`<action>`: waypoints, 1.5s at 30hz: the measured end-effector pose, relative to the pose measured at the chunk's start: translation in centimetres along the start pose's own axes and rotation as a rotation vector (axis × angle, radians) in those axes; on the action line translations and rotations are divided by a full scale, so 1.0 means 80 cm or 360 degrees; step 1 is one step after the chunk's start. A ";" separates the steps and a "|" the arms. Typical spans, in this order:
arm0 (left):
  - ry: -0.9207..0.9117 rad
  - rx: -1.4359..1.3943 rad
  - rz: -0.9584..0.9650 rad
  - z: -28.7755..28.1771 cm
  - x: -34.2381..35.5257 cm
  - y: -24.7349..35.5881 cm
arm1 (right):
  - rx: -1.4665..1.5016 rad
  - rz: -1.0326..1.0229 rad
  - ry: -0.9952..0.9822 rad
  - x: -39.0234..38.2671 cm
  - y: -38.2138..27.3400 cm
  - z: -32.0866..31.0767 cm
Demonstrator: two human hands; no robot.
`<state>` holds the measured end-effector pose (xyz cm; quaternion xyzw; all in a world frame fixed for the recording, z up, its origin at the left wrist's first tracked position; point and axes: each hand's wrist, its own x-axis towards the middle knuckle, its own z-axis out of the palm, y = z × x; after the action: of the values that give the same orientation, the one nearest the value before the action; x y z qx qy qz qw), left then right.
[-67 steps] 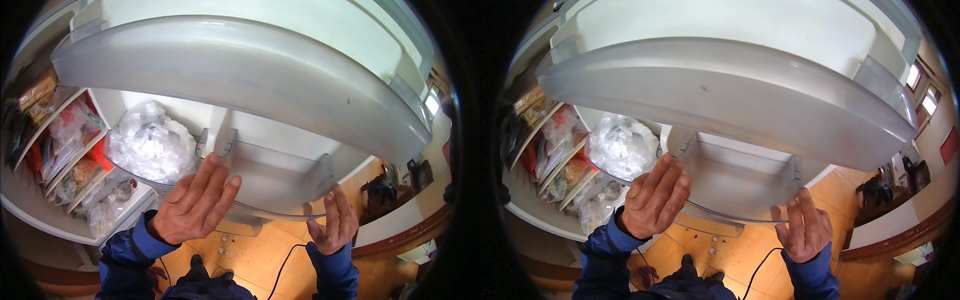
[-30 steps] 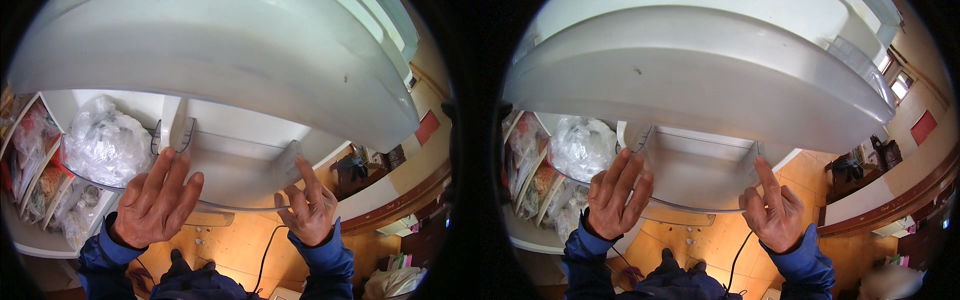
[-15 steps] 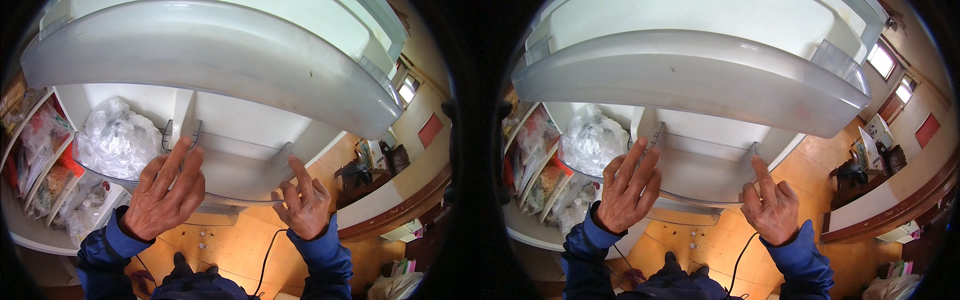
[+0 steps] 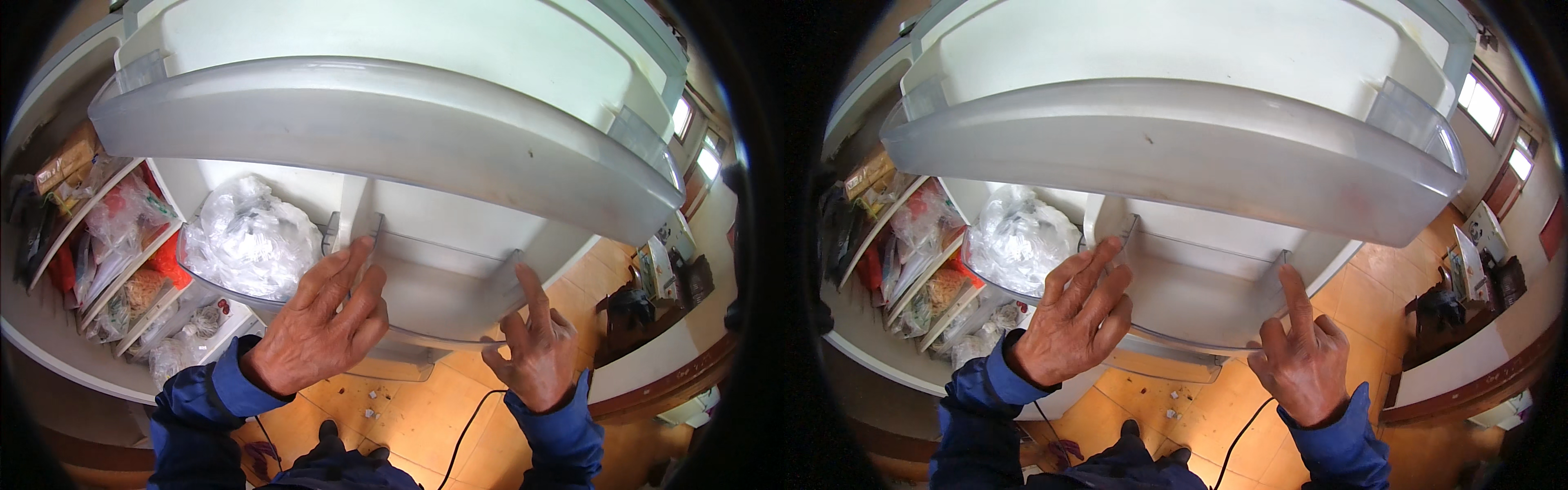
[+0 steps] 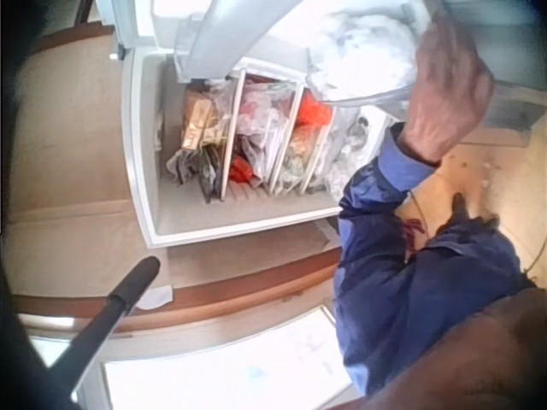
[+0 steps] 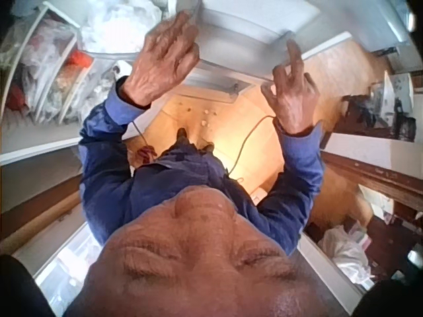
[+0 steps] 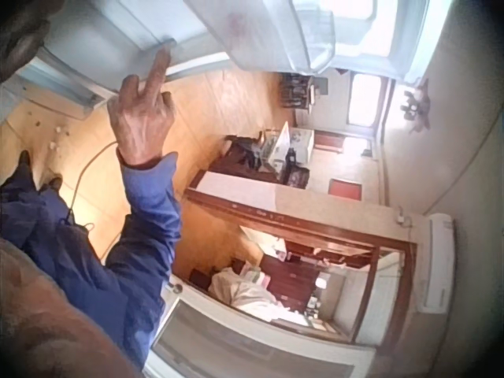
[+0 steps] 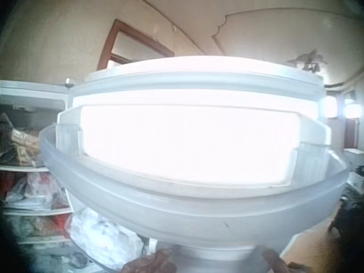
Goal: The person opens a top-mount refrigerator and repeatedly attempts to install a clear plastic shelf into the door compartment. They align the shelf with the mounting brackets, press it into place, and test its fit multiple times. The person also briefly handles a plastic bag of ice inside the door bin.
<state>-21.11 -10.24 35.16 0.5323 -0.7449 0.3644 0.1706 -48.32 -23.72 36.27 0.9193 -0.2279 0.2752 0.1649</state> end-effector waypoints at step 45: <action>0.0288 0.0266 0.0072 0.056 -0.017 0.001 | 0.1460 0.0809 -0.1028 0.221 -0.059 0.045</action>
<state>-20.10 -12.58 31.23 0.4925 -0.7053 0.4755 0.1838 -31.18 -27.08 42.85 0.8504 -0.3369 0.0835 -0.3954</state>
